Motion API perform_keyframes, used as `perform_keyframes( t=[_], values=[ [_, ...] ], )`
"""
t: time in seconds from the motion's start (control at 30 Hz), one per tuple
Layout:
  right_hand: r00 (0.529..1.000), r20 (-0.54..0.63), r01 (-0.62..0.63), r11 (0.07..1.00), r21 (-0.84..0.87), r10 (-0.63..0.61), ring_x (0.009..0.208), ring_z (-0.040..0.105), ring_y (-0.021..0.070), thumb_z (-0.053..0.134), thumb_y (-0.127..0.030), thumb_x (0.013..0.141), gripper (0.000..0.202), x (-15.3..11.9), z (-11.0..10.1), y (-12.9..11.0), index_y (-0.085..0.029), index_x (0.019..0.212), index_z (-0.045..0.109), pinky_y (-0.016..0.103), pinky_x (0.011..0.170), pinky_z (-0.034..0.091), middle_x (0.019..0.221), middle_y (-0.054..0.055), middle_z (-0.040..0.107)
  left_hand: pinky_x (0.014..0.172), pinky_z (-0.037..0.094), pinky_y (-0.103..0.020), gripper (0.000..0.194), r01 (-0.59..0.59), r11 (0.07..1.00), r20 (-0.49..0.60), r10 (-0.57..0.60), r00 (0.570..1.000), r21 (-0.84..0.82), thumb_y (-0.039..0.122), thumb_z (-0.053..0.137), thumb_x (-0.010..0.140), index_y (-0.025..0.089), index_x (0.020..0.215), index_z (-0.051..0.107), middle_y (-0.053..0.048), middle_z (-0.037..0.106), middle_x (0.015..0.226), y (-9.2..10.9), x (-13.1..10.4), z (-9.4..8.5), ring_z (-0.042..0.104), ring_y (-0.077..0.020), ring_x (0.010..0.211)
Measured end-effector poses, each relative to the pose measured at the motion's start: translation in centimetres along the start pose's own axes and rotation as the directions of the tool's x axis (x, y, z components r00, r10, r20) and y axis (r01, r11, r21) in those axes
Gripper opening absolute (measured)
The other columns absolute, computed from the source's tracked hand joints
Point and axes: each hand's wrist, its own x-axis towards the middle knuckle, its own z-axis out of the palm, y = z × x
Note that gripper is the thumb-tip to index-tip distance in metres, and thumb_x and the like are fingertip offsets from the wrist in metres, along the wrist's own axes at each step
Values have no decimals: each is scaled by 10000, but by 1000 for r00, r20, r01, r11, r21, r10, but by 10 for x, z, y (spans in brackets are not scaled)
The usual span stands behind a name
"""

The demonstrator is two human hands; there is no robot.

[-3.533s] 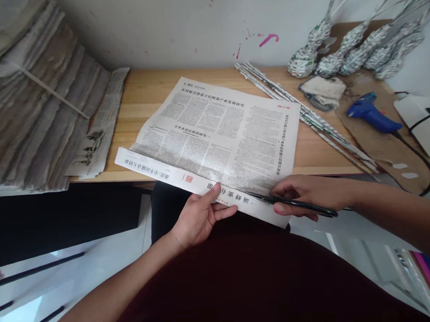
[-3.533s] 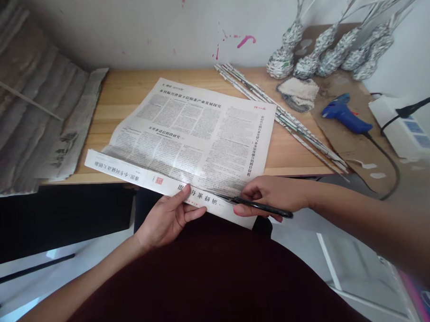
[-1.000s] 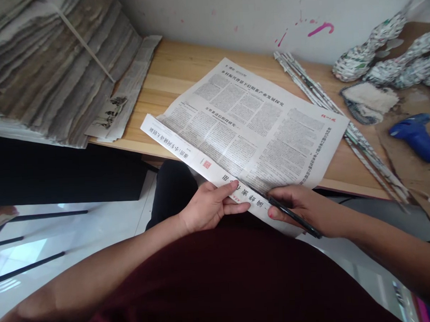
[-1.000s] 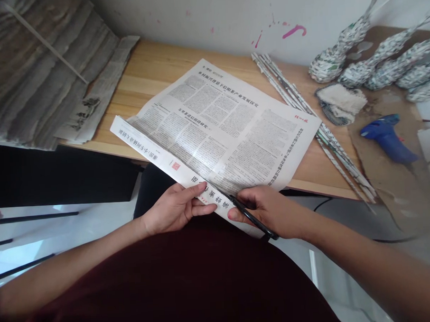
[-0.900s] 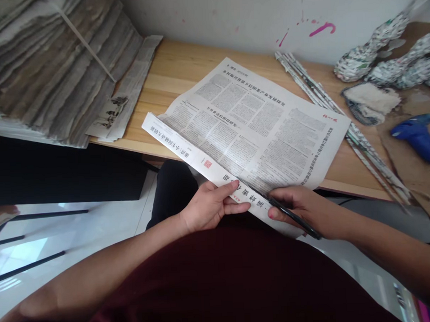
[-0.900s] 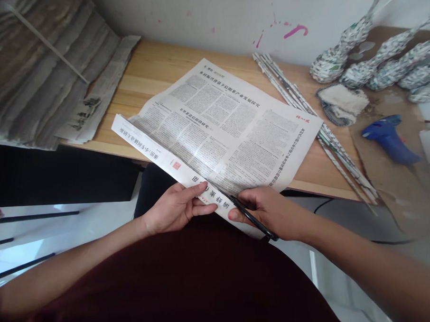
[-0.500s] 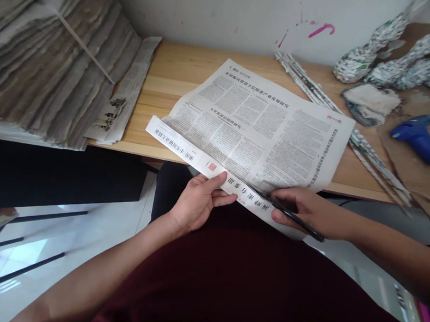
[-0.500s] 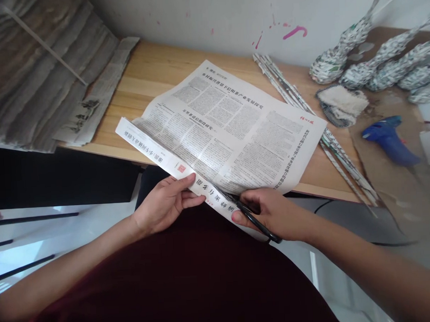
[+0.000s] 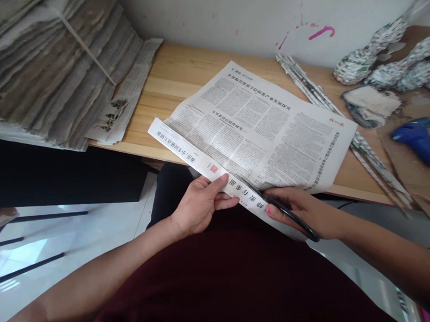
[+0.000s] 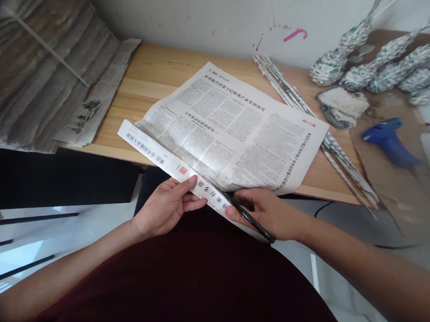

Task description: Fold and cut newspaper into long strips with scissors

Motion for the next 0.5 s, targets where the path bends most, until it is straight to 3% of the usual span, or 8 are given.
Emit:
perform_keyframes(
  t=[0.2, 0.5],
  values=[
    [1000, 8, 22, 1000, 14, -22, 736, 487, 183, 614, -652, 887, 453, -2, 0, -2, -201, 874, 647, 327, 643, 434, 795, 25, 565, 766, 664, -287, 194, 1, 1000, -7, -1, 1000, 10, 242, 649, 954, 111, 1087, 700, -102, 794, 984, 0, 1, -1, 768, -183, 829],
    [999, 3, -39, 999, 20, 39, 634, 359, 131, 672, -641, 840, 471, -1, 0, 2, -211, 723, 519, 297, 557, 324, 681, -34, 410, 774, 662, -301, 207, -2, 1000, -10, 2, 1000, 7, 260, 686, 929, 116, 1075, 712, -108, 793, 996, -1, 1, -1, 765, -186, 830]
  ],
)
